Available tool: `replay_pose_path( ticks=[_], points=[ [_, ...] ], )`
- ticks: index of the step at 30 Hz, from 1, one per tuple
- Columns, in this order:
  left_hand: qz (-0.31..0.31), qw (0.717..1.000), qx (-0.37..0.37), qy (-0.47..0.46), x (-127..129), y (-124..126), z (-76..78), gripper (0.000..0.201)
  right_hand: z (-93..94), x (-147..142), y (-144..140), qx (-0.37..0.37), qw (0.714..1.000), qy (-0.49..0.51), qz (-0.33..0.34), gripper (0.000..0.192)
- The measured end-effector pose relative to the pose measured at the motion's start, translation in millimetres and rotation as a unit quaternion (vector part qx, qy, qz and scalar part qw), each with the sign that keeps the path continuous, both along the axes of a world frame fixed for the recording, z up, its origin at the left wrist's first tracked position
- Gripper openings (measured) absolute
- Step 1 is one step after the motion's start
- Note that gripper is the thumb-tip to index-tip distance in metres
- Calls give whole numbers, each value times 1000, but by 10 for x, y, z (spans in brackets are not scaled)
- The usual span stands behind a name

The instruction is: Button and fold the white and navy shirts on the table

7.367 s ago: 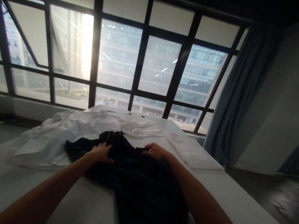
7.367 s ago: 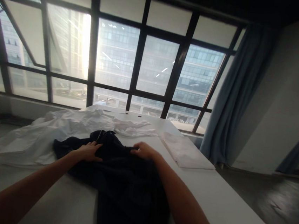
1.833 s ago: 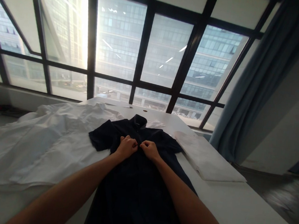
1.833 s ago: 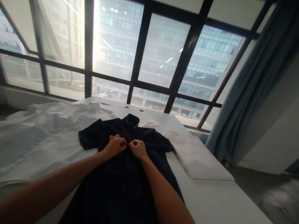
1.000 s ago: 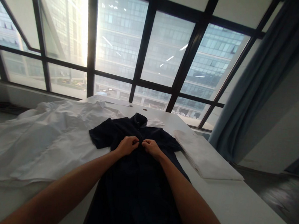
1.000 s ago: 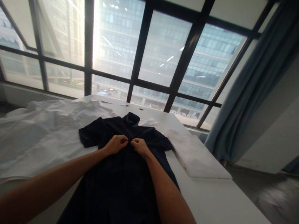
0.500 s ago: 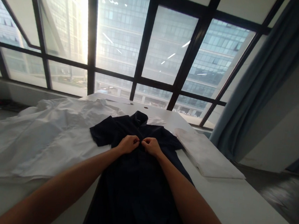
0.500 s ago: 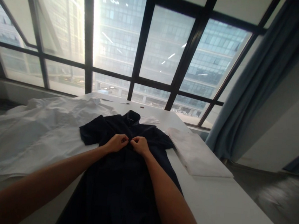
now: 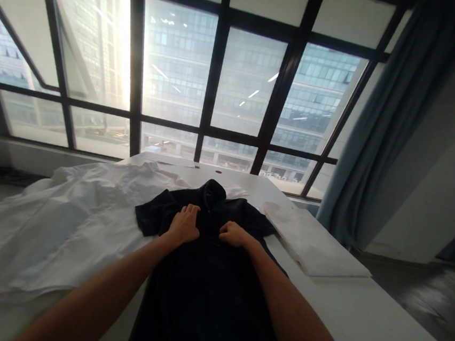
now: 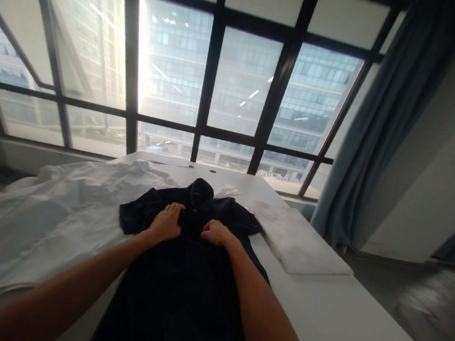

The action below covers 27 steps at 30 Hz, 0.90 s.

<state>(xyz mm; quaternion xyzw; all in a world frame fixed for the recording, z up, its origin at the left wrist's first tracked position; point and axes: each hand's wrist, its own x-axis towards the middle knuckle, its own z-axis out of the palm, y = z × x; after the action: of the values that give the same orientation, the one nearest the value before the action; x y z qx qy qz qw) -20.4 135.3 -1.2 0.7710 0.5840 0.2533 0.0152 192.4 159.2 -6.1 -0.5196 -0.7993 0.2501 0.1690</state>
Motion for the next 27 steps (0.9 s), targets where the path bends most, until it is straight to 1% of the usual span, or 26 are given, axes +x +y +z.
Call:
replay_pose_path(
  ticks=[1,2,3,4,5,6,8,9,10,11,14,17,20,23,24,25,27],
  points=[
    [-43,999,19,17,39,-24,-3,54,37,7,2,-46,999,-13,17,15],
    [-81,996,22,28,83,-50,-8,54,76,11,5,-87,996,-29,22,17],
    [-107,994,12,33,128,-77,-14,50,115,10,7,-112,992,-45,18,19],
    [-119,992,-3,34,168,-103,-20,43,153,7,9,-112,992,-57,4,24],
    [-123,992,-14,33,201,-126,-25,36,186,-1,9,-79,995,-61,-19,29],
    [-123,992,-18,33,224,-146,-30,30,211,-13,8,-21,997,-58,-46,35],
    [-118,992,-9,35,244,-167,-40,24,221,-50,4,111,988,-48,-94,42],
    [-114,993,-4,35,243,-168,-45,24,204,-74,4,152,982,-49,-104,43],
    [-108,994,0,32,238,-165,-52,24,173,-100,6,168,978,-53,-107,41],
    [-100,995,0,27,230,-158,-59,24,131,-125,11,162,980,-58,-104,37],
    [-68,998,-13,10,211,-131,-74,22,-7,-177,44,100,988,-62,-97,20],
    [-36,999,-29,-5,210,-122,-72,25,-85,-191,84,77,992,-25,-97,9],
    [-13,999,-40,-30,214,-112,-67,30,-89,-194,101,85,991,54,-89,10],
    [28,995,-66,-73,196,-48,-98,38,-74,-213,91,75,982,166,-44,13],
    [30,993,-74,-92,184,-10,-120,39,-71,-222,85,71,977,200,-28,12],
    [18,990,-81,-115,170,35,-149,38,-69,-229,79,65,972,227,-18,11],
    [-40,980,-84,-178,139,137,-221,33,-68,-239,67,46,964,260,-11,8]
  ],
)
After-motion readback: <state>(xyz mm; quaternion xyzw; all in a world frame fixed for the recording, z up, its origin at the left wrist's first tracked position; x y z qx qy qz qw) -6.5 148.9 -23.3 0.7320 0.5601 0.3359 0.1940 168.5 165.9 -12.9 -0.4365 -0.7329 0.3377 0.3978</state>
